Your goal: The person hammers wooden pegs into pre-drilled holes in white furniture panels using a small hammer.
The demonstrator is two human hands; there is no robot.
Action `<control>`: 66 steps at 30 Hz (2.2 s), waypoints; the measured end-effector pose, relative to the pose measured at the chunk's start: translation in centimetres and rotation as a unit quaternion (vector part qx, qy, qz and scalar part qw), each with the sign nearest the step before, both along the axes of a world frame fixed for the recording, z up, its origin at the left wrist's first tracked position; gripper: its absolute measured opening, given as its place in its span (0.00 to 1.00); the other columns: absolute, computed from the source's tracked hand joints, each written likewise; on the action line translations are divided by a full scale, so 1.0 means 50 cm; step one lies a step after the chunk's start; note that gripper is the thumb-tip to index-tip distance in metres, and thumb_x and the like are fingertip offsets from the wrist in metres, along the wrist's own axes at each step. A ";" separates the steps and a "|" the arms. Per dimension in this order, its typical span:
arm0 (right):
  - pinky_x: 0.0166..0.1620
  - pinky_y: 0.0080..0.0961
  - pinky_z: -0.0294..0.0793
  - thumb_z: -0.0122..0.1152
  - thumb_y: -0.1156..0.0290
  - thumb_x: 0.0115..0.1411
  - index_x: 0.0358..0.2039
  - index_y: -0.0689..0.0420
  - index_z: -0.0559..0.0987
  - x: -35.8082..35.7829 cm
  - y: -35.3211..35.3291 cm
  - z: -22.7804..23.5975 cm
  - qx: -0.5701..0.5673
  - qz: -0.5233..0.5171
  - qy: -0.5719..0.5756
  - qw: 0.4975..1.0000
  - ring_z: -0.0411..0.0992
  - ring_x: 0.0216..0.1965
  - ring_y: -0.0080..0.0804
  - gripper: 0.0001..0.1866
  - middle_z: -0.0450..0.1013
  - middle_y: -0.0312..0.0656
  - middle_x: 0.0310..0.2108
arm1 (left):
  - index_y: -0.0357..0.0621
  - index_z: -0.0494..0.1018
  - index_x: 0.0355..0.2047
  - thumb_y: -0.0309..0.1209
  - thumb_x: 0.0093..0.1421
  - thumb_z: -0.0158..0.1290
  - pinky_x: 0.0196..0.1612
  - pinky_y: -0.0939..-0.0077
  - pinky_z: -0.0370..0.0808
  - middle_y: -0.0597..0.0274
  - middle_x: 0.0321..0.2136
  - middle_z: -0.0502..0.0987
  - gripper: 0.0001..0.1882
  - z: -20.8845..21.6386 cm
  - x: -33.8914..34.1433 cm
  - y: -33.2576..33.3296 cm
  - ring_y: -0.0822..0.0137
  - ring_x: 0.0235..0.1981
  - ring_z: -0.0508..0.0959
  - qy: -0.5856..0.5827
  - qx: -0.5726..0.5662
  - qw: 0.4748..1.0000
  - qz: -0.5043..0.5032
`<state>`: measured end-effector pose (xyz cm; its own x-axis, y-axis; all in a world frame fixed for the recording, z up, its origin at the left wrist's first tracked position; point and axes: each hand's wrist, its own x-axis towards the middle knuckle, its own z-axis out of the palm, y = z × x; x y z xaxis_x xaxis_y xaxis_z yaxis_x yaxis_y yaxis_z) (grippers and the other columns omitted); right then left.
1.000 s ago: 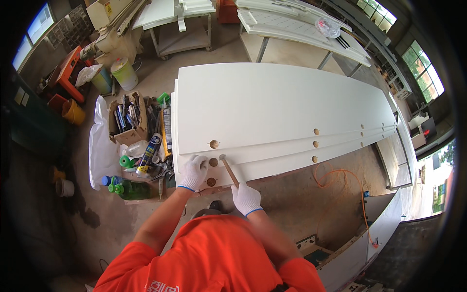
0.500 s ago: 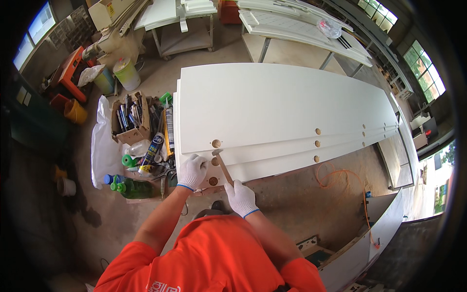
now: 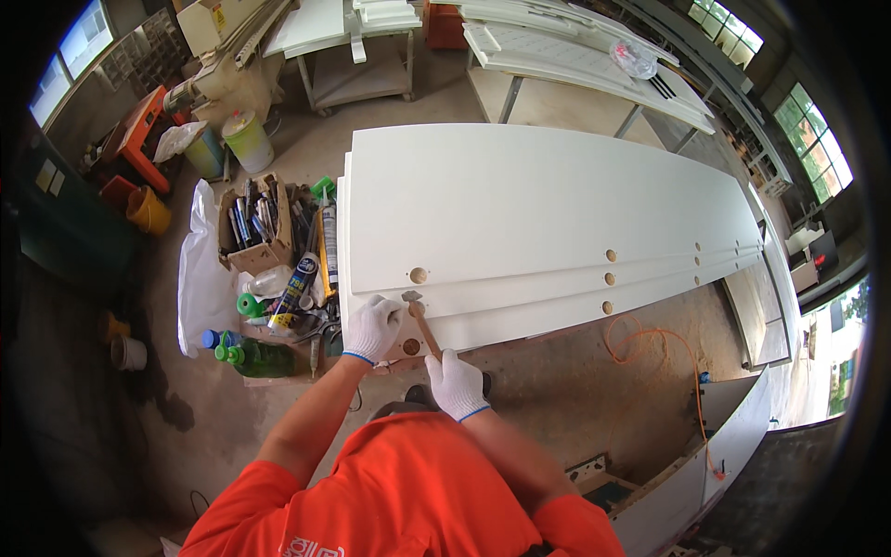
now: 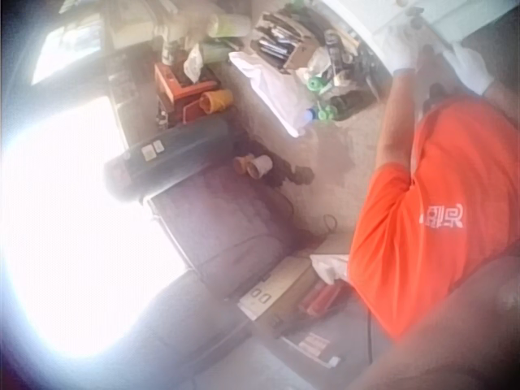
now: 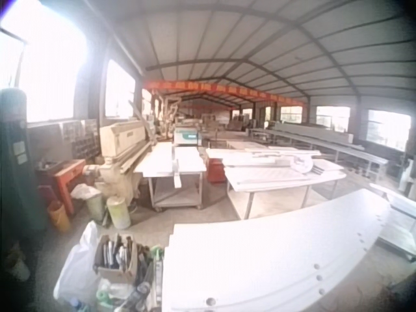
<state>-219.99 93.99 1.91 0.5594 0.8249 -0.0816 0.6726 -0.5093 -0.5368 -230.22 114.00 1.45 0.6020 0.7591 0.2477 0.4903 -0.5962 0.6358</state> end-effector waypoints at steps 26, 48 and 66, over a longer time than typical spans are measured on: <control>0.35 0.59 0.78 0.54 0.48 0.72 0.33 0.60 0.76 0.031 0.014 -0.006 -0.084 0.028 -0.011 0.996 0.80 0.30 0.64 0.25 0.78 0.60 0.24 | 0.38 0.83 0.47 0.29 0.67 0.60 0.48 0.66 0.81 0.46 0.39 0.85 0.11 0.022 0.047 0.056 0.55 0.41 0.86 -0.147 -0.190 0.966 0.099; 0.41 0.62 0.73 0.51 0.48 0.73 0.37 0.62 0.75 0.125 0.061 0.049 0.027 -0.087 0.045 0.995 0.76 0.36 0.71 0.26 0.77 0.64 0.30 | 0.47 0.85 0.33 0.31 0.62 0.60 0.42 0.56 0.81 0.53 0.36 0.84 0.05 -0.006 0.163 0.087 0.48 0.36 0.84 0.000 -0.028 0.999 -0.019; 0.36 0.59 0.76 0.52 0.50 0.74 0.36 0.62 0.76 0.111 0.071 0.032 0.030 -0.063 -0.052 0.996 0.79 0.30 0.65 0.24 0.78 0.60 0.24 | 0.48 0.85 0.36 0.31 0.63 0.60 0.41 0.57 0.81 0.54 0.35 0.84 0.05 -0.007 0.161 0.079 0.49 0.36 0.84 -0.002 -0.013 1.000 -0.026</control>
